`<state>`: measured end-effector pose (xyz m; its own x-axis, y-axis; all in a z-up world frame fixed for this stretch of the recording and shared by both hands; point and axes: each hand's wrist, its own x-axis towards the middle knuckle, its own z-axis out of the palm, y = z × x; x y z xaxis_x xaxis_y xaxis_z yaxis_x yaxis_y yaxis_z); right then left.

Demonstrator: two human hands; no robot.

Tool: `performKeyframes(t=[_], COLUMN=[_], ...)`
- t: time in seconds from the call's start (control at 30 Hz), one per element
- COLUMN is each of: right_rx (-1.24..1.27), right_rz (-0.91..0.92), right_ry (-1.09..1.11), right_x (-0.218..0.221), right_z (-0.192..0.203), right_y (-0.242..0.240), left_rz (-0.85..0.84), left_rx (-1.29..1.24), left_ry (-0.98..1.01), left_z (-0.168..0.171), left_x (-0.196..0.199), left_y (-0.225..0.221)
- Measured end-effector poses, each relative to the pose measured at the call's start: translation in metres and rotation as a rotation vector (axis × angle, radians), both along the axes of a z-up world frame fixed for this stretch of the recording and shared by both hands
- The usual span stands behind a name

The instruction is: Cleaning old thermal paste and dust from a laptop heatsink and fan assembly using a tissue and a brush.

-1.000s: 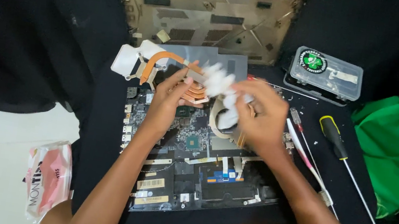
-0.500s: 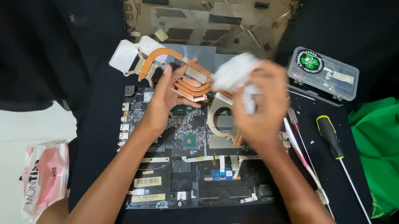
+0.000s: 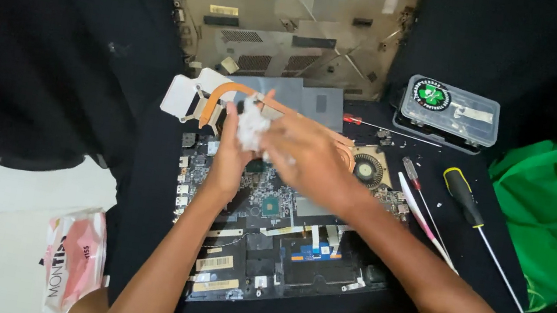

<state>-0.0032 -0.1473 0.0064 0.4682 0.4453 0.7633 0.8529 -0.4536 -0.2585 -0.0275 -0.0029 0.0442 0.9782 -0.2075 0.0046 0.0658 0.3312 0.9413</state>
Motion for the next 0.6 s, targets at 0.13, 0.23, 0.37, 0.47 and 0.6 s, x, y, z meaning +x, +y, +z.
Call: performKeyframes(t=[0.13, 0.23, 0.37, 0.47, 0.6], right_rx=[-0.038, 0.028, -0.041, 0.039, 0.150], right_rz=[0.092, -0.082, -0.016, -0.103, -0.271], right_ry=[0.060, -0.067, 0.037, 0.069, 0.065], right_x=[-0.009, 0.002, -0.015, 0.003, 0.014], right_z=[0.004, 0.002, 0.011, 0.009, 0.025], right_y=[0.008, 0.005, 0.004, -0.033, -0.074], left_rz=[-0.002, -0.072, -0.031, -0.097, -0.113], left_rx=[0.013, 0.026, 0.095, 0.007, -0.147], left_ry=[0.026, -0.087, -0.065, -0.100, -0.079], left_z=[-0.026, -0.027, -0.023, -0.040, -0.047], left_x=[0.016, 0.017, 0.014, 0.029, 0.032], left_y=[0.002, 0.008, 0.013, 0.016, 0.017])
